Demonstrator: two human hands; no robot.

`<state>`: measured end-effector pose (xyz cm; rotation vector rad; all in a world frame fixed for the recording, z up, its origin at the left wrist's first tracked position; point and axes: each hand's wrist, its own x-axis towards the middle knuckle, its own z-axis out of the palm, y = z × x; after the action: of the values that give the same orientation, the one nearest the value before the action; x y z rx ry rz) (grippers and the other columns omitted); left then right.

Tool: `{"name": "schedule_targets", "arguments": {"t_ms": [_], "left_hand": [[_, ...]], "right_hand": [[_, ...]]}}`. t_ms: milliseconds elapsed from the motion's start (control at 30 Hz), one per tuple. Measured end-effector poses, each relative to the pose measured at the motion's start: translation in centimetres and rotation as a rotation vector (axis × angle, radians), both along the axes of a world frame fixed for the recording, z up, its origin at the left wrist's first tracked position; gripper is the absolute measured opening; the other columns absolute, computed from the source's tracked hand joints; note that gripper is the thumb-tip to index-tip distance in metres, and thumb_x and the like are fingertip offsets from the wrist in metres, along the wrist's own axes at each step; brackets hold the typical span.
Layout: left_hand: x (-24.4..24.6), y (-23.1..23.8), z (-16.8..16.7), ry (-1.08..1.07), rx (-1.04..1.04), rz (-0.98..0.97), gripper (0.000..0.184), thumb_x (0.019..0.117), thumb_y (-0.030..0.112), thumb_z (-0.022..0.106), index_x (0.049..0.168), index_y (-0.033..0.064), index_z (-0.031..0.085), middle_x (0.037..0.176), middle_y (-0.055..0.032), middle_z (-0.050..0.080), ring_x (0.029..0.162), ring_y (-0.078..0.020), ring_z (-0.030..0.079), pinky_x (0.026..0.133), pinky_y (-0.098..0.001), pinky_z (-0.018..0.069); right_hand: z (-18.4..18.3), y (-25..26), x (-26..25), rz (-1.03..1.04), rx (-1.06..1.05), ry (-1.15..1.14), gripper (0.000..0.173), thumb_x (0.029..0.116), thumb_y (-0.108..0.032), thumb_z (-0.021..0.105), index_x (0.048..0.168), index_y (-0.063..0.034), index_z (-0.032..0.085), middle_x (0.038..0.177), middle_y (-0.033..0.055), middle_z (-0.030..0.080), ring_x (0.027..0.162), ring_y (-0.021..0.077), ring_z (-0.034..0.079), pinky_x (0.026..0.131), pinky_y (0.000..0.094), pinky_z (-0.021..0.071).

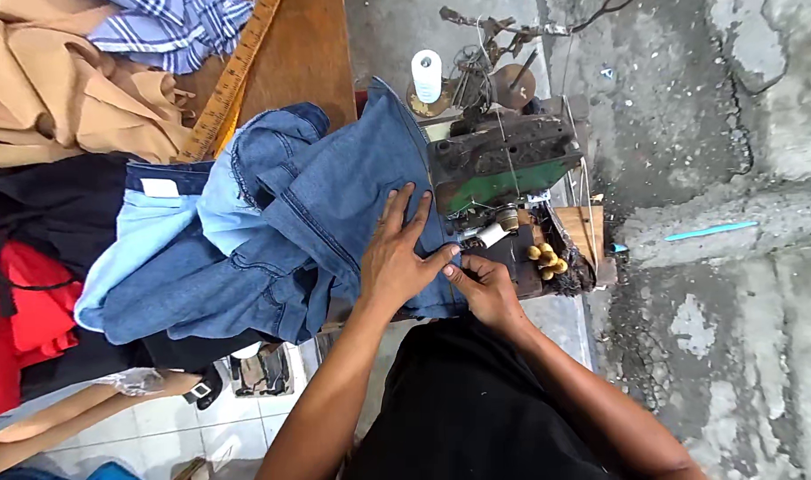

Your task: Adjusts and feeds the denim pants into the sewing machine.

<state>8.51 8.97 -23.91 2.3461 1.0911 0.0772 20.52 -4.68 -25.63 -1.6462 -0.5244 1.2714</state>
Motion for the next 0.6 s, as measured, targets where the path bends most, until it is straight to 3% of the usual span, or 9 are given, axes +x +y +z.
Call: {"name": "schedule_targets", "arguments": {"t_ms": [200, 367, 600], "left_hand": [[0.4, 1.3, -0.1, 0.035, 0.036, -0.025, 0.088, 0.0831, 0.074, 0.064, 0.153, 0.0228, 0.050, 0.168, -0.0021, 0.031, 0.156, -0.0270, 0.026, 0.120, -0.0516, 0.0347], [1.1, 2.0, 0.9, 0.141, 0.006, -0.033, 0.115, 0.0683, 0.084, 0.069, 0.160, 0.0210, 0.040, 0.172, -0.0027, 0.019, 0.158, -0.0284, 0.018, 0.122, -0.0538, 0.0280], [1.4, 2.9, 0.7, 0.126, 0.046, -0.040, 0.117, 0.0660, 0.084, 0.070, 0.158, 0.0183, 0.042, 0.172, -0.0041, 0.020, 0.157, -0.0298, 0.022, 0.120, -0.0538, 0.0319]], "right_hand": [[0.2, 0.6, 0.5, 0.039, -0.013, -0.011, 0.021, 0.0977, -0.026, 0.069, 0.091, -0.0064, 0.074, 0.076, -0.0038, 0.069, 0.068, -0.0014, 0.062, 0.066, 0.0181, 0.0526], [0.2, 0.7, 0.9, 0.053, -0.002, -0.047, 0.023, 0.0980, -0.026, 0.068, 0.086, -0.0073, 0.072, 0.070, -0.0058, 0.062, 0.063, -0.0022, 0.056, 0.060, 0.0172, 0.0463], [0.2, 0.4, 0.9, 0.062, -0.001, -0.034, 0.022, 0.0986, -0.026, 0.068, 0.092, -0.0062, 0.075, 0.077, -0.0032, 0.069, 0.070, -0.0017, 0.063, 0.066, 0.0182, 0.0528]]}}
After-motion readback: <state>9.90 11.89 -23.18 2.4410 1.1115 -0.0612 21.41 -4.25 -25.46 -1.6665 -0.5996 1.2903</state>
